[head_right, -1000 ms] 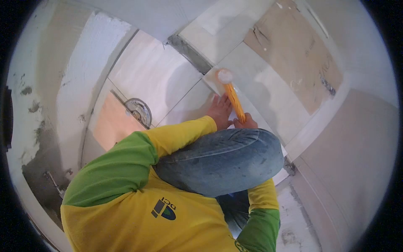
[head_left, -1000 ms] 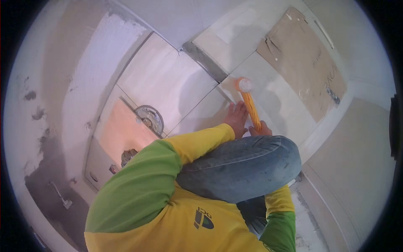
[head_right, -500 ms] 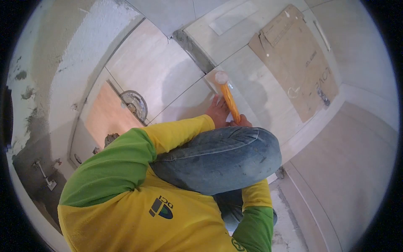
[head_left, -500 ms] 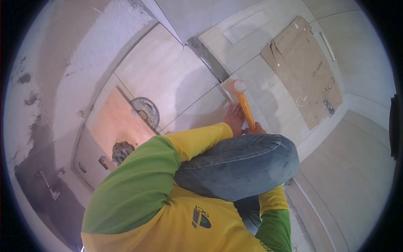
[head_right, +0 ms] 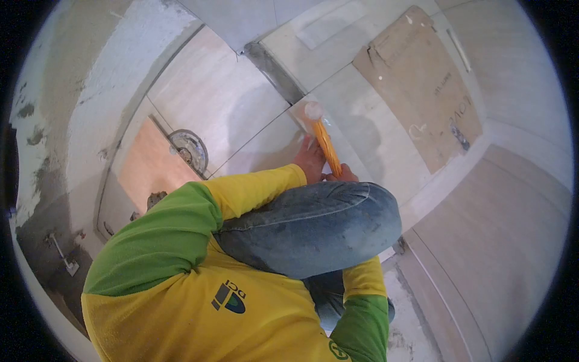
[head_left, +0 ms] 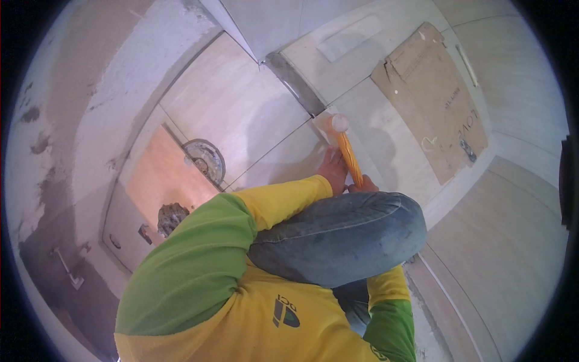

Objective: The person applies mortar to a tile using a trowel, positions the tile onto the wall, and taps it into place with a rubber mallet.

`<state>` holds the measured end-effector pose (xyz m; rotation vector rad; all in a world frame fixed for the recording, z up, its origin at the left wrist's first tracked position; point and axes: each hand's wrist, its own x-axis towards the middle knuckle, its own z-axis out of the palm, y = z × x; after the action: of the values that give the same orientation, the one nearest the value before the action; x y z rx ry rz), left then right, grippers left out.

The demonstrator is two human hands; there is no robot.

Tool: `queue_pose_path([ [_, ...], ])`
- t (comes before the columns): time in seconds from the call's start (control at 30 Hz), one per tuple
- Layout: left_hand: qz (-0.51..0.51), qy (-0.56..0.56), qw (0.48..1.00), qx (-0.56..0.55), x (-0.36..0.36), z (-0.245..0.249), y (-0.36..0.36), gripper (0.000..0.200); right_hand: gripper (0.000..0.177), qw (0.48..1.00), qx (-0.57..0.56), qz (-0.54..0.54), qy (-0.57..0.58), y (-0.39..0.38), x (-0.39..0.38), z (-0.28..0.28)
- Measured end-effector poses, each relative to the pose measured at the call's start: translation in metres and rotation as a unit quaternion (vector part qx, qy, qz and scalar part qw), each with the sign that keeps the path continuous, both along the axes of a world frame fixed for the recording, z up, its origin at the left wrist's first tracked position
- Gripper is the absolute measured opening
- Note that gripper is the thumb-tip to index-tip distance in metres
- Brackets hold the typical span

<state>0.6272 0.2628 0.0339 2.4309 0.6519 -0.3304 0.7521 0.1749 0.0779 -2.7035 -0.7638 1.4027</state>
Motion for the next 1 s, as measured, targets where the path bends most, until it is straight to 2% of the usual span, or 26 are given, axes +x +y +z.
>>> queue_pose_path([
  [0.1,-0.021,0.041,0.998,-0.031,0.003,0.008,0.005,0.092,0.037,1.0,-0.001,0.011,-0.023,0.005,0.001,0.012],
  [0.2,0.011,0.006,0.999,-0.045,0.005,0.009,0.003,0.094,0.038,1.0,-0.018,-0.014,0.008,-0.005,0.007,0.019],
  [0.27,-0.012,0.049,0.997,-0.059,0.007,0.018,0.006,0.095,0.038,0.998,0.021,-0.005,0.052,-0.013,0.01,0.021],
  [0.4,-0.018,0.049,0.997,-0.058,0.011,0.028,0.01,0.095,0.034,1.0,-0.023,0.013,-0.016,-0.015,0.009,0.029],
  [0.43,-0.026,0.08,0.996,-0.036,0.013,0.033,0.009,0.094,0.032,0.992,0.062,-0.101,0.055,-0.03,0.006,0.037],
  [0.47,-0.035,0.109,0.993,-0.013,0.016,0.033,0.007,0.094,0.031,0.959,0.147,-0.212,0.121,-0.037,0.005,0.049],
  [0.5,-0.054,0.107,0.993,-0.012,0.016,0.03,0.003,0.094,0.031,0.955,0.149,-0.23,0.115,-0.045,0.006,0.062],
  [0.57,-0.038,0.093,0.995,0.022,0.016,0.018,-0.005,0.092,0.027,0.961,0.149,-0.233,-0.025,-0.058,0.011,0.098],
  [0.6,-0.064,0.086,0.994,0.023,0.018,0.018,-0.007,0.092,0.027,0.955,0.148,-0.256,-0.035,-0.081,0.022,0.088],
  [0.67,-0.076,0.149,0.985,0.036,0.026,0.035,-0.002,0.091,0.024,0.934,0.214,-0.27,-0.091,-0.144,0.057,0.061],
  [0.73,-0.108,0.124,0.986,0.024,0.027,0.032,0.003,0.09,0.024,0.931,0.179,-0.261,-0.182,-0.171,0.069,0.085],
  [0.8,-0.128,0.099,0.987,0.022,0.026,0.029,0.01,0.088,0.027,0.917,0.222,-0.255,-0.212,-0.229,0.084,0.088],
  [0.9,-0.147,0.091,0.983,0.055,0.02,0.01,0.043,0.084,0.029,0.911,0.179,-0.261,-0.265,-0.27,0.095,0.132],
  [0.97,-0.175,0.082,0.976,0.101,0.008,-0.002,0.076,0.081,0.028,0.903,0.165,-0.288,-0.272,-0.269,0.092,0.169],
  [1.0,-0.126,0.086,0.978,0.145,0.001,-0.014,0.094,0.08,0.027,0.896,0.165,-0.305,-0.276,-0.264,0.086,0.189],
])
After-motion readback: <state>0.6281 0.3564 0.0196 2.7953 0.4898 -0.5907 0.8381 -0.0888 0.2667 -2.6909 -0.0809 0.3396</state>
